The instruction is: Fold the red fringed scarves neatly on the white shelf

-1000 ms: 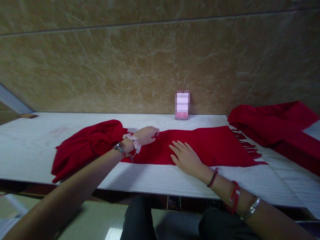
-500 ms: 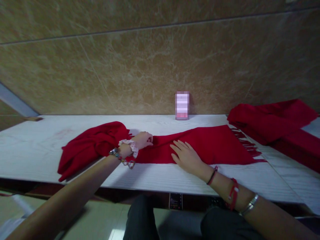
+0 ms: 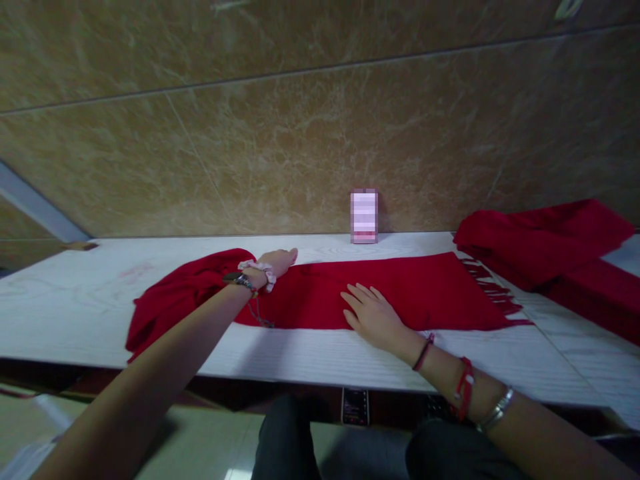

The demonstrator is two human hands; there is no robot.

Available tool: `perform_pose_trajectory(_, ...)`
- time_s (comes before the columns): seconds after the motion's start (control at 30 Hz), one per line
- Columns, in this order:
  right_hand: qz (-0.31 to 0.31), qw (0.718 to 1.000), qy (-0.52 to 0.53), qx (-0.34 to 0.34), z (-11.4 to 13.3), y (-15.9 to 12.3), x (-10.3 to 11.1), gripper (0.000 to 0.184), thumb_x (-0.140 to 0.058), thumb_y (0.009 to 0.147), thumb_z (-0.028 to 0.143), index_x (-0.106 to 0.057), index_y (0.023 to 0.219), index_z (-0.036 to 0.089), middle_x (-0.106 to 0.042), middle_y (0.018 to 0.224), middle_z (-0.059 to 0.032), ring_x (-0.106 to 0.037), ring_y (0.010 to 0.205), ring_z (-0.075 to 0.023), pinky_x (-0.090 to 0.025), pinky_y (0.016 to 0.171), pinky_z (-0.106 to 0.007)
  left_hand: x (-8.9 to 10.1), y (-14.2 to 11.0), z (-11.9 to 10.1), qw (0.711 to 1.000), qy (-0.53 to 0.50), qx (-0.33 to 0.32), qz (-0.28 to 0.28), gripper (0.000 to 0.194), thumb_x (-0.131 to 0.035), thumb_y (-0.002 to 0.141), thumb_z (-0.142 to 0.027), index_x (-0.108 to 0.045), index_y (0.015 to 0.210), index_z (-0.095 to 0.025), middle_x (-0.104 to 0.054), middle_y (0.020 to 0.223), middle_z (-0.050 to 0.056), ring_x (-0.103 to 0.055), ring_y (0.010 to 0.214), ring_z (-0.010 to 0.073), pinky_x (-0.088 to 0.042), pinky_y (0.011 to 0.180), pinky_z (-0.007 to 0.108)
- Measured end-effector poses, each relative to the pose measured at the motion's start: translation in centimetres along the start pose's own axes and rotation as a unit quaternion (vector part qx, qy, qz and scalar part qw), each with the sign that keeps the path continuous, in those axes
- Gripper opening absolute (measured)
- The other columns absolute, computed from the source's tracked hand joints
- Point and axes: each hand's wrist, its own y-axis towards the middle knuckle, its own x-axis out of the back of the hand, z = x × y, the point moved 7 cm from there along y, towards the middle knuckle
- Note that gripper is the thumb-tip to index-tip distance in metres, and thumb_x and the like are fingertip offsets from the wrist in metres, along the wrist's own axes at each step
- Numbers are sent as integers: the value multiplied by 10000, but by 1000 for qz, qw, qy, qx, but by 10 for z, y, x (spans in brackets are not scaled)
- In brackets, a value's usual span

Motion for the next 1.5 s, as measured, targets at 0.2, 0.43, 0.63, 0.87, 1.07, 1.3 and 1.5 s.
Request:
perform_pose_trajectory(0.2,6,1000,12,0,-1,0,-2,436,-343,885,312,-478,1264,146,-445,1344,-97,-342,1262,-222,-258,1037,-412,-13,4,1,995,-59,-71,40,259,-376,872,-287,-475,1085,-179,-621,986,38,-585,871,128,-432,760,211)
perform_pose_trajectory(0.43,-31,999,12,32,3,0,3,375,-408,865,239,-535,1208,159,-496,1297,-95,-387,1227,-213,-286,1028,-394,-5,-47,-26,973,9,-191,-131,284,-486,794,-148,-534,1071,-186,-467,1184,100,-457,1084,215,-374,931,368)
perform_pose_trajectory(0.63,-16,987,55,152,19,-3,2,292,-437,879,255,-624,1089,177,-619,1118,-71,-514,1067,-154,-361,971,-301,-35,-91,-32,962,-54,-261,-65,254,-481,843,-300,-557,1054,-182,-516,1098,78,-512,998,178,-424,882,295)
perform_pose_trajectory(0.87,19,986,43,158,22,0,10,272,-473,859,256,-641,1052,162,-610,1109,-105,-535,1022,-180,-406,903,-322,-30,-114,-25,962,-28,-266,-49,249,-484,831,-291,-574,1047,-205,-530,1116,62,-548,970,160,-466,801,233)
perform_pose_trajectory(1.07,35,979,-1,200,44,6,9,224,-477,859,238,-655,975,169,-629,1009,-84,-540,955,-175,-410,846,-315,-34,-115,-40,956,56,-283,-56,210,-455,818,-102,-589,959,-180,-600,966,68,-573,882,156,-478,751,228)
perform_pose_trajectory(1.3,65,976,-34,203,50,8,7,202,-456,864,194,-652,886,152,-638,914,-73,-556,850,-156,-424,739,-272,-21,-113,-40,964,22,-255,-77,193,-430,834,-145,-557,977,-176,-590,951,49,-575,833,132,-466,742,220)
perform_pose_trajectory(1.5,66,976,-31,206,49,6,9,216,-451,875,217,-655,903,152,-640,943,-75,-555,874,-155,-414,769,-271,-33,-115,-42,958,37,-278,-61,181,-450,815,-104,-577,924,-173,-598,933,64,-573,859,155,-461,766,242)
